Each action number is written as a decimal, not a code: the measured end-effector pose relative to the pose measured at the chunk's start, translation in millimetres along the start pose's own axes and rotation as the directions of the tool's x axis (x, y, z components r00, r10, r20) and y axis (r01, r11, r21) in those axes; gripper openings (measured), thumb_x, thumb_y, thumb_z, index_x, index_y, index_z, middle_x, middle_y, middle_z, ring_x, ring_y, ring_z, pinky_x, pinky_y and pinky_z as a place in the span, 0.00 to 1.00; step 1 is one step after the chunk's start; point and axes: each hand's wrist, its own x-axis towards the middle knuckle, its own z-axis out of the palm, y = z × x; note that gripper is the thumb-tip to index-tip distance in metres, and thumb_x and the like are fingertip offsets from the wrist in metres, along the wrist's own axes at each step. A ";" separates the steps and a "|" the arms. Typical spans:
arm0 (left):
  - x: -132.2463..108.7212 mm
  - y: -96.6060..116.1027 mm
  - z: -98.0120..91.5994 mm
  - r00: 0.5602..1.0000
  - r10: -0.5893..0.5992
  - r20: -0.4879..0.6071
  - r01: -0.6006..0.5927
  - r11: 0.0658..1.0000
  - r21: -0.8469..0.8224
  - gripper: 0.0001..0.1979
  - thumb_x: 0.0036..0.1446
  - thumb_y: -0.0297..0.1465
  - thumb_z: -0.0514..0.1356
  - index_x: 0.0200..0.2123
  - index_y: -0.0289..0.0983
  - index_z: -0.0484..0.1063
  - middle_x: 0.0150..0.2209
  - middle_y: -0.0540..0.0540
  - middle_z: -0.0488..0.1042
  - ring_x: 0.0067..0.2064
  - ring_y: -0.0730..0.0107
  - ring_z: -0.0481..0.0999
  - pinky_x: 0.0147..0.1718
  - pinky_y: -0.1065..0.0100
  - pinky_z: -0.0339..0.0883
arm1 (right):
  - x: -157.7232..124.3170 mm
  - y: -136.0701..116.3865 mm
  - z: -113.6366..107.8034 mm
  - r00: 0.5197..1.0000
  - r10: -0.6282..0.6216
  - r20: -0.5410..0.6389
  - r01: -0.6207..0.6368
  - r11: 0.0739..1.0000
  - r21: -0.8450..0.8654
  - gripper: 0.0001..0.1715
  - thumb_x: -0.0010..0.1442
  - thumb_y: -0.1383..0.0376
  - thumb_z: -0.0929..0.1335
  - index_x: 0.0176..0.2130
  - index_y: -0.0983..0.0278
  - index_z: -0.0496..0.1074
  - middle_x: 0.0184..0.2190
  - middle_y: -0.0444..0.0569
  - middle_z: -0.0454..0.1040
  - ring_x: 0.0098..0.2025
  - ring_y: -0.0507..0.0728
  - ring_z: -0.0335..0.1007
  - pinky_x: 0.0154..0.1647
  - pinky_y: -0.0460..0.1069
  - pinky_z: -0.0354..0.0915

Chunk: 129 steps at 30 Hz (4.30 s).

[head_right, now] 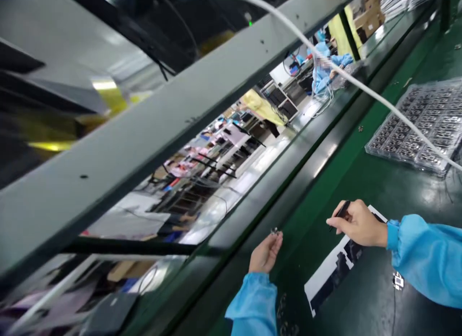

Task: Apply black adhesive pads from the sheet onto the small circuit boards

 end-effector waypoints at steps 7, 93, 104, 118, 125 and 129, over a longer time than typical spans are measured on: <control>-33.7 -10.8 -10.2 0.990 0.140 -0.003 -0.137 0.972 0.193 0.24 0.46 0.28 0.66 0.49 0.32 0.67 0.41 0.38 0.74 0.16 0.88 0.63 0.11 0.80 0.56 | -4.6 -15.6 -3.4 0.986 0.088 0.139 -0.114 0.975 0.189 0.15 0.49 0.58 0.71 0.27 0.68 0.68 0.18 0.45 0.71 0.22 0.51 0.71 0.22 0.44 0.66; 34.0 61.2 251.0 0.897 -0.006 0.442 -0.226 0.853 0.470 0.07 0.54 0.25 0.60 0.38 0.31 0.69 0.28 0.50 0.71 0.25 0.79 0.71 0.24 0.75 0.68 | 32.2 -40.3 -86.9 0.969 0.232 -0.088 -0.147 0.822 0.550 0.13 0.47 0.62 0.73 0.26 0.70 0.70 0.13 0.46 0.72 0.15 0.50 0.68 0.17 0.42 0.65; -70.3 30.9 201.7 0.833 -0.021 0.554 -0.123 0.968 0.221 0.04 0.51 0.22 0.61 0.32 0.29 0.73 0.30 0.41 0.76 0.30 0.73 0.77 0.32 0.71 0.73 | 29.0 -32.3 -91.8 0.974 0.081 -0.211 0.018 0.903 0.429 0.14 0.48 0.60 0.73 0.27 0.69 0.70 0.14 0.46 0.73 0.16 0.52 0.69 0.17 0.44 0.67; -197.9 -14.3 116.5 0.654 0.016 0.756 -0.641 0.542 0.544 0.06 0.46 0.34 0.63 0.28 0.38 0.75 0.25 0.48 0.73 0.27 0.69 0.69 0.29 0.68 0.60 | 28.4 -43.9 -111.0 0.941 -0.022 -0.339 0.142 0.931 0.335 0.18 0.41 0.57 0.75 0.25 0.67 0.69 0.17 0.41 0.72 0.15 0.50 0.69 0.15 0.43 0.68; -227.9 -70.4 115.9 0.663 0.009 0.748 -0.638 0.530 0.559 0.09 0.48 0.34 0.62 0.33 0.36 0.72 0.31 0.47 0.71 0.27 0.71 0.69 0.28 0.69 0.61 | 22.7 -43.7 -104.2 0.948 -0.024 -0.317 0.138 0.929 0.344 0.18 0.40 0.58 0.76 0.25 0.66 0.69 0.16 0.40 0.71 0.16 0.50 0.69 0.15 0.43 0.68; -227.2 -66.8 115.3 0.562 0.107 0.820 -0.765 0.444 0.466 0.07 0.53 0.30 0.55 0.31 0.37 0.72 0.31 0.46 0.70 0.27 0.71 0.70 0.28 0.70 0.60 | 13.5 -46.5 -96.1 0.951 -0.022 -0.309 0.135 0.926 0.351 0.17 0.41 0.59 0.75 0.25 0.67 0.69 0.17 0.41 0.73 0.15 0.50 0.69 0.15 0.43 0.68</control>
